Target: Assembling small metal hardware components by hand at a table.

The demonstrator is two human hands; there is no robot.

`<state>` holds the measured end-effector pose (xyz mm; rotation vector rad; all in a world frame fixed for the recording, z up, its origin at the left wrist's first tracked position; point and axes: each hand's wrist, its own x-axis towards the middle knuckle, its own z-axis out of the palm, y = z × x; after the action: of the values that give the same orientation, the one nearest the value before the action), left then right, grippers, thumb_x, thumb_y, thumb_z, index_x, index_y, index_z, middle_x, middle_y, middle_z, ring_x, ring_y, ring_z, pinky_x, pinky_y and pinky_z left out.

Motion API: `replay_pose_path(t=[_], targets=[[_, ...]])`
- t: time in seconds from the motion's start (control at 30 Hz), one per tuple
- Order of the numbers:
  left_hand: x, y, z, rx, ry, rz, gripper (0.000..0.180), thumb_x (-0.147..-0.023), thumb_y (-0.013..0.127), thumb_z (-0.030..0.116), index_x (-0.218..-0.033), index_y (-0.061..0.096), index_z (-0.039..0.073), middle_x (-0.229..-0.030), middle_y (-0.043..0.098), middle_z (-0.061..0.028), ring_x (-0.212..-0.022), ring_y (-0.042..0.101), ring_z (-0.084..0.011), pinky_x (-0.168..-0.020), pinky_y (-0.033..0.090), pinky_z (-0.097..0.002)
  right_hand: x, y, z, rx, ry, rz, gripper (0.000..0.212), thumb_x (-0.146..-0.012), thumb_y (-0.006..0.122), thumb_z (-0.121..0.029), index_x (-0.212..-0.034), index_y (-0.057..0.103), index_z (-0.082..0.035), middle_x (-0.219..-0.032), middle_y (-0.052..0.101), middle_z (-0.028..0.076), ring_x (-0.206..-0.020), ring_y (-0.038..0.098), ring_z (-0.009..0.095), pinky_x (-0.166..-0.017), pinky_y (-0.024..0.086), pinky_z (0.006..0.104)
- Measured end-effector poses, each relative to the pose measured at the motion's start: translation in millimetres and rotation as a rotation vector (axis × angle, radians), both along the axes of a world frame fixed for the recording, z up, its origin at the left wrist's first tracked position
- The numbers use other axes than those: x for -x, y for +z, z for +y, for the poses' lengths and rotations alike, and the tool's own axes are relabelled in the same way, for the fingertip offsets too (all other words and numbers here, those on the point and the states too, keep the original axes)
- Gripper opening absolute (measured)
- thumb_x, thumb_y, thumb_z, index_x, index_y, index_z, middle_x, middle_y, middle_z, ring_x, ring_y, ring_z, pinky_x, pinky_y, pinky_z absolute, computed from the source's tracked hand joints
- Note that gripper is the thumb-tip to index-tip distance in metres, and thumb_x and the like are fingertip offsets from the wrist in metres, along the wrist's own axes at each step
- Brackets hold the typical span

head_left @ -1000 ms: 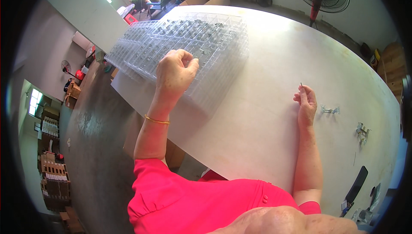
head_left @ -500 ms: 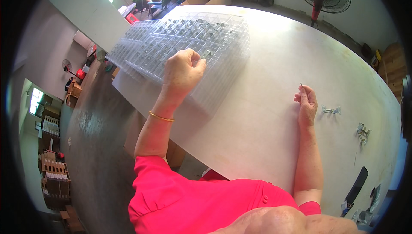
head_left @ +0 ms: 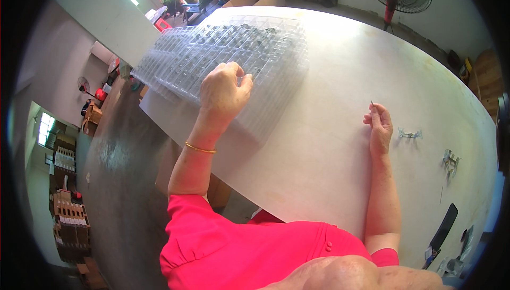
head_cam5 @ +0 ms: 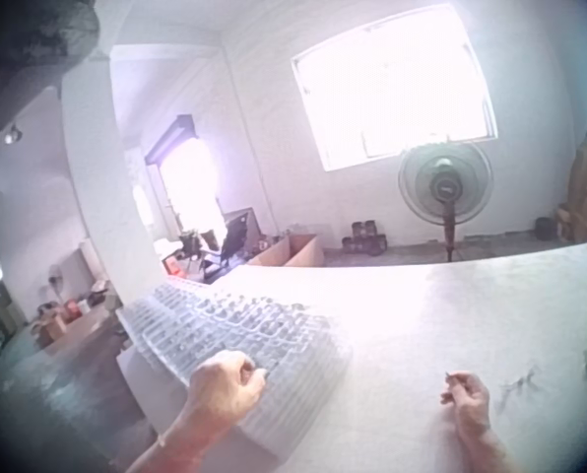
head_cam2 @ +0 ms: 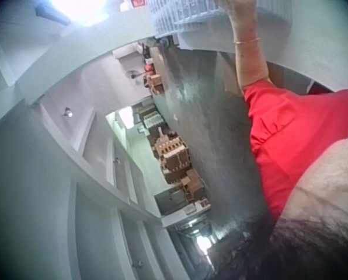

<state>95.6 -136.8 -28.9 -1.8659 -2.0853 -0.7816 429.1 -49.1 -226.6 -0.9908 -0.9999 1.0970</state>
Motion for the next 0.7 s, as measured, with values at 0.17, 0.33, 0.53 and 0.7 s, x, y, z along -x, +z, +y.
replay_pose_path(t=[0.17, 0.33, 0.53, 0.7], targets=[[-35, -3, 5, -0.16, -0.164, 0.109, 0.013, -0.08, 0.075, 0.012, -0.083, 0.067, 0.003, -0.078, 0.064, -0.0126, -0.076, 0.064, -0.0295, -0.071, 0.05, -0.0401, 0, -4, 4, 0.062, -0.05, -0.087, 0.011, -0.099, 0.062, -0.014, -0.107, 0.068, -0.009, -0.092, 0.066, 0.001, -0.077, 0.063, 0.01, -0.068, 0.053, 0.0252], [-110, -13, 4, -0.171, -0.476, -0.097, 0.011, -0.079, 0.075, 0.005, -0.085, 0.066, 0.004, -0.08, 0.063, -0.0109, -0.078, 0.062, -0.0302, -0.073, 0.048, -0.0415, 18, -11, 6, -0.174, 0.024, -0.325, 0.011, -0.095, 0.064, -0.009, -0.104, 0.069, -0.008, -0.095, 0.065, 0.006, -0.079, 0.066, 0.015, -0.07, 0.053, 0.0284], [-220, -58, 46, -0.037, -0.849, -0.177, 0.009, -0.082, 0.07, 0.009, -0.086, 0.065, 0.003, -0.084, 0.063, -0.013, -0.082, 0.061, -0.0319, -0.078, 0.047, -0.0422, 11, -14, 1, -0.202, 0.189, -0.333, 0.018, -0.092, 0.062, -0.02, -0.108, 0.068, -0.014, -0.101, 0.063, 0.007, -0.099, 0.059, 0.022, -0.088, 0.048, 0.0375], [-291, -91, 88, 0.195, -0.926, -0.163, 0.015, -0.081, 0.068, 0.013, -0.088, 0.064, 0.001, -0.09, 0.063, -0.0172, -0.091, 0.059, -0.034, -0.083, 0.046, -0.0435, 19, -15, -3, -0.348, 0.063, -0.528, 0.017, -0.089, 0.063, -0.025, -0.104, 0.064, -0.016, -0.098, 0.059, 0.003, -0.098, 0.053, 0.022, -0.091, 0.044, 0.0381]])
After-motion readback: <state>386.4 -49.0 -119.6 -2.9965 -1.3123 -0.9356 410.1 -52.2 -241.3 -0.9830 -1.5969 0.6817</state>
